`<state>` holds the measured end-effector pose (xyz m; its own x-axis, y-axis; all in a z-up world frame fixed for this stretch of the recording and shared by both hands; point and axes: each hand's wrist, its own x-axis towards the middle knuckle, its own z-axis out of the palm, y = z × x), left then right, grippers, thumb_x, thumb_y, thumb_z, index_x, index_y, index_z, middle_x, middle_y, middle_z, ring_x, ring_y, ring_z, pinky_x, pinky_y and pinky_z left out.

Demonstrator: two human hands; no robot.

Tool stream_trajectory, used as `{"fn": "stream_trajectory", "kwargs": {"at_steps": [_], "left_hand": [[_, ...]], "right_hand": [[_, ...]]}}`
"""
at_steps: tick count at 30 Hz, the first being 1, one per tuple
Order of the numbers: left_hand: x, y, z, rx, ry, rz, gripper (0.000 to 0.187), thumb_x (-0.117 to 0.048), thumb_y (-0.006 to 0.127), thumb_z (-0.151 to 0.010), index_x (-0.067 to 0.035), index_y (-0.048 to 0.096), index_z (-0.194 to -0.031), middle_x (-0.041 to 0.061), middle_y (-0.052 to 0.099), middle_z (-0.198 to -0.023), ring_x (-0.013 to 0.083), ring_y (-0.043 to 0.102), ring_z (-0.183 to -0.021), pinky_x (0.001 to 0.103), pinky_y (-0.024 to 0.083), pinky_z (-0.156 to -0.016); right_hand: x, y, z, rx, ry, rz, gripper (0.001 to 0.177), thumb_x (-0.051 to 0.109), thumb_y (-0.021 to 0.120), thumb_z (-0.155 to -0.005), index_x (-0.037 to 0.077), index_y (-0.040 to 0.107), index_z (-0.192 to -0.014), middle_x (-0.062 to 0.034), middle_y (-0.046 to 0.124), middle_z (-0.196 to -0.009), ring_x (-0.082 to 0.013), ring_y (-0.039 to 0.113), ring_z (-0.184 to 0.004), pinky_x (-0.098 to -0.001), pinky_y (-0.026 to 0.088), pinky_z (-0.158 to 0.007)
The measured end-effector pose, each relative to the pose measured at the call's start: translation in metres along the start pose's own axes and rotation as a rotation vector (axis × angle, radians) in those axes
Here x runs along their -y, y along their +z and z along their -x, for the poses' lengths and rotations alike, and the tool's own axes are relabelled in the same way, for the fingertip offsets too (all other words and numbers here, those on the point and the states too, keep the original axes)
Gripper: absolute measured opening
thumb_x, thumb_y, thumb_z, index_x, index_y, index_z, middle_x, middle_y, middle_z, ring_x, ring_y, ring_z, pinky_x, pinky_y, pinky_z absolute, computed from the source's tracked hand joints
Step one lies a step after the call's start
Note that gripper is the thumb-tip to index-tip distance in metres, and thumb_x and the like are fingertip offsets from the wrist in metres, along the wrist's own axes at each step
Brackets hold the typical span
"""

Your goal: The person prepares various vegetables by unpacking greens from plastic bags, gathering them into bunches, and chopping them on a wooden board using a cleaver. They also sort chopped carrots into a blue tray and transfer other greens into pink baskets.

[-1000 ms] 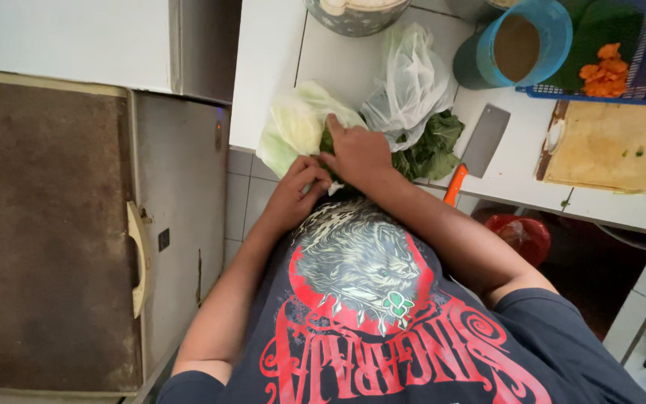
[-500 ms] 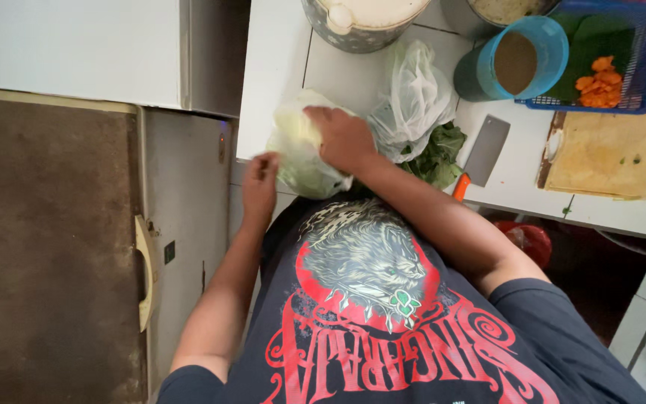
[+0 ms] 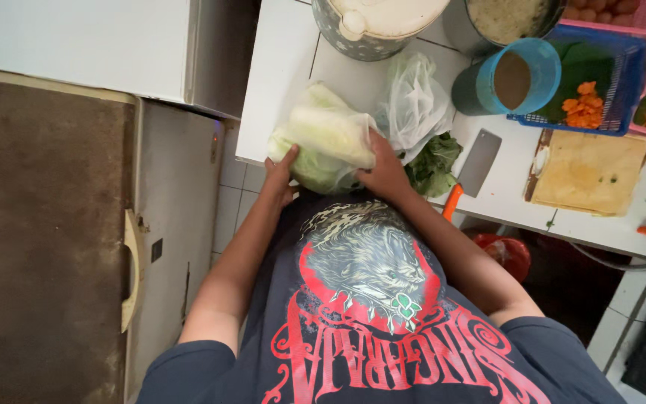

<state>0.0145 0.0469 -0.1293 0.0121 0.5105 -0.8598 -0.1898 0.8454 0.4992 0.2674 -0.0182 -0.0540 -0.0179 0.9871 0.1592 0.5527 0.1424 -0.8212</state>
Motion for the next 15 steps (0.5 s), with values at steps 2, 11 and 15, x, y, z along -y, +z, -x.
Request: {"fn": "stream_trajectory", "kwargs": {"at_steps": [2, 11, 15], "left_hand": [[0.000, 0.001, -0.004, -0.042, 0.001, 0.098, 0.130, -0.041, 0.084, -0.075, -0.020, -0.015, -0.157, 0.027, 0.024, -0.161, 0.0509, 0.034, -0.146, 0.076, 0.041, -0.102], [-0.002, 0.014, -0.002, -0.119, 0.162, 0.162, 0.117, -0.038, 0.085, -0.075, -0.016, 0.005, -0.158, 0.026, 0.038, -0.149, 0.0479, 0.051, -0.131, 0.070, 0.051, -0.099], [-0.007, 0.016, -0.021, -0.153, 0.139, 0.222, 0.113, -0.036, 0.082, -0.076, -0.018, 0.006, -0.158, 0.026, 0.035, -0.151, 0.0457, 0.050, -0.131, 0.067, 0.052, -0.097]], "right_hand": [[-0.001, 0.008, -0.006, 0.052, -0.030, 0.163, 0.086, 0.024, 0.084, -0.071, -0.006, 0.045, -0.141, -0.0285, 0.054, -0.136, -0.0471, 0.054, -0.125, -0.0473, 0.043, -0.106], [0.030, -0.010, -0.032, 0.008, 0.326, 0.031, 0.072, 0.034, 0.085, -0.082, 0.004, 0.056, -0.141, -0.0192, 0.070, -0.128, -0.0331, 0.069, -0.115, -0.0383, 0.053, -0.098], [0.011, -0.036, 0.027, -0.159, 0.353, -0.059, 0.060, 0.027, 0.087, -0.088, 0.004, 0.063, -0.138, -0.0140, 0.073, -0.127, -0.0269, 0.072, -0.112, -0.0391, 0.055, -0.099]]}}
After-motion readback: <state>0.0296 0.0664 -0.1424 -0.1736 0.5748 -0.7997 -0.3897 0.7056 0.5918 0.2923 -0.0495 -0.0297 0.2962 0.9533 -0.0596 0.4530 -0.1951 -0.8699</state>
